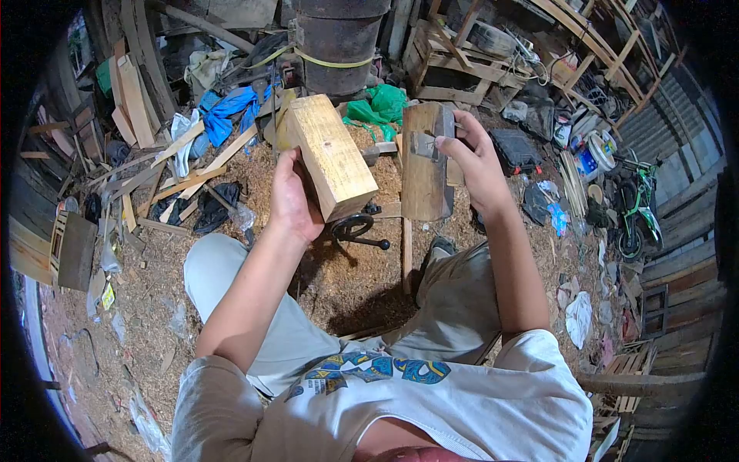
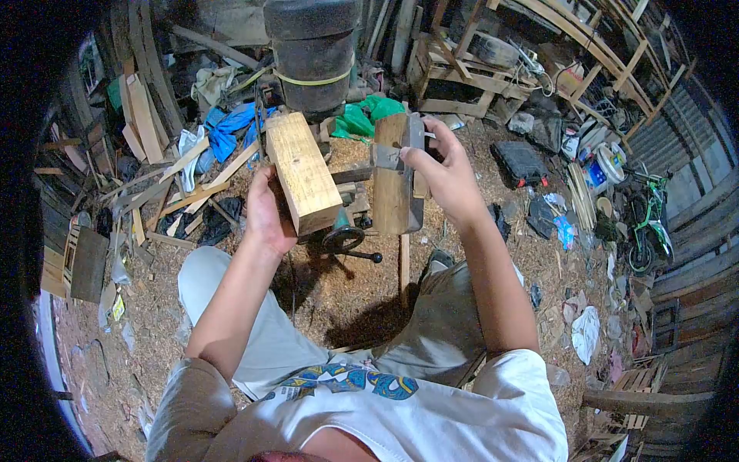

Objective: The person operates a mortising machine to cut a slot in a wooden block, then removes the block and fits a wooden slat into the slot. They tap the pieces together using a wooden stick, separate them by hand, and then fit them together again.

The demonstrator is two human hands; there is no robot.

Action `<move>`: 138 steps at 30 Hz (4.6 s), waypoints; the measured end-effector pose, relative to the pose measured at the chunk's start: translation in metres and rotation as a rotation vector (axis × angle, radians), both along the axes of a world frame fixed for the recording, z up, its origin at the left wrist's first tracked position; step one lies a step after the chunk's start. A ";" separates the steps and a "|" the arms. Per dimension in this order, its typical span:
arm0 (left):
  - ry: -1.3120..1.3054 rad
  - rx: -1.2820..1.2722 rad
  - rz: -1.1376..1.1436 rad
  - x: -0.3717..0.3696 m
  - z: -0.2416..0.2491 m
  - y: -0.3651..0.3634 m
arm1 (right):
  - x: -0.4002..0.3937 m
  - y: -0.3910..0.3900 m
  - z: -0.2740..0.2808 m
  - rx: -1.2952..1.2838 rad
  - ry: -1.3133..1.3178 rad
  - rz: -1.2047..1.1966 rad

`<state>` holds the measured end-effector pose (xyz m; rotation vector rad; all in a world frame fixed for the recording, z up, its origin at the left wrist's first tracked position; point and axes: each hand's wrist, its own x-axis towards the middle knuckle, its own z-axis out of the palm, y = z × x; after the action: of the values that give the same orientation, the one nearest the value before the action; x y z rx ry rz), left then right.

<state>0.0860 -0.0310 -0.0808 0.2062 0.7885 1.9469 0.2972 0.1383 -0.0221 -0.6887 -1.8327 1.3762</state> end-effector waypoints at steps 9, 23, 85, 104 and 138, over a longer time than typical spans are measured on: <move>-0.038 -0.219 0.000 0.009 0.008 0.000 | 0.001 0.002 0.000 -0.355 -0.005 -0.053; -0.102 -0.178 -0.108 -0.002 -0.008 0.002 | 0.011 -0.002 -0.002 -0.362 -0.115 0.453; 0.077 -0.243 -0.277 0.027 0.002 0.001 | -0.007 -0.004 -0.007 0.402 -0.310 0.389; 0.031 -0.252 -0.300 0.026 0.013 -0.006 | -0.016 -0.005 -0.004 0.381 -0.308 0.522; 0.284 -0.423 -0.694 0.063 -0.038 0.008 | 0.078 -0.035 0.009 0.621 -0.452 -0.028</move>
<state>0.1486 -0.0230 -0.1192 0.4380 1.1158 1.0849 0.3748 0.1032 -0.0128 -0.7143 -2.4250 0.5831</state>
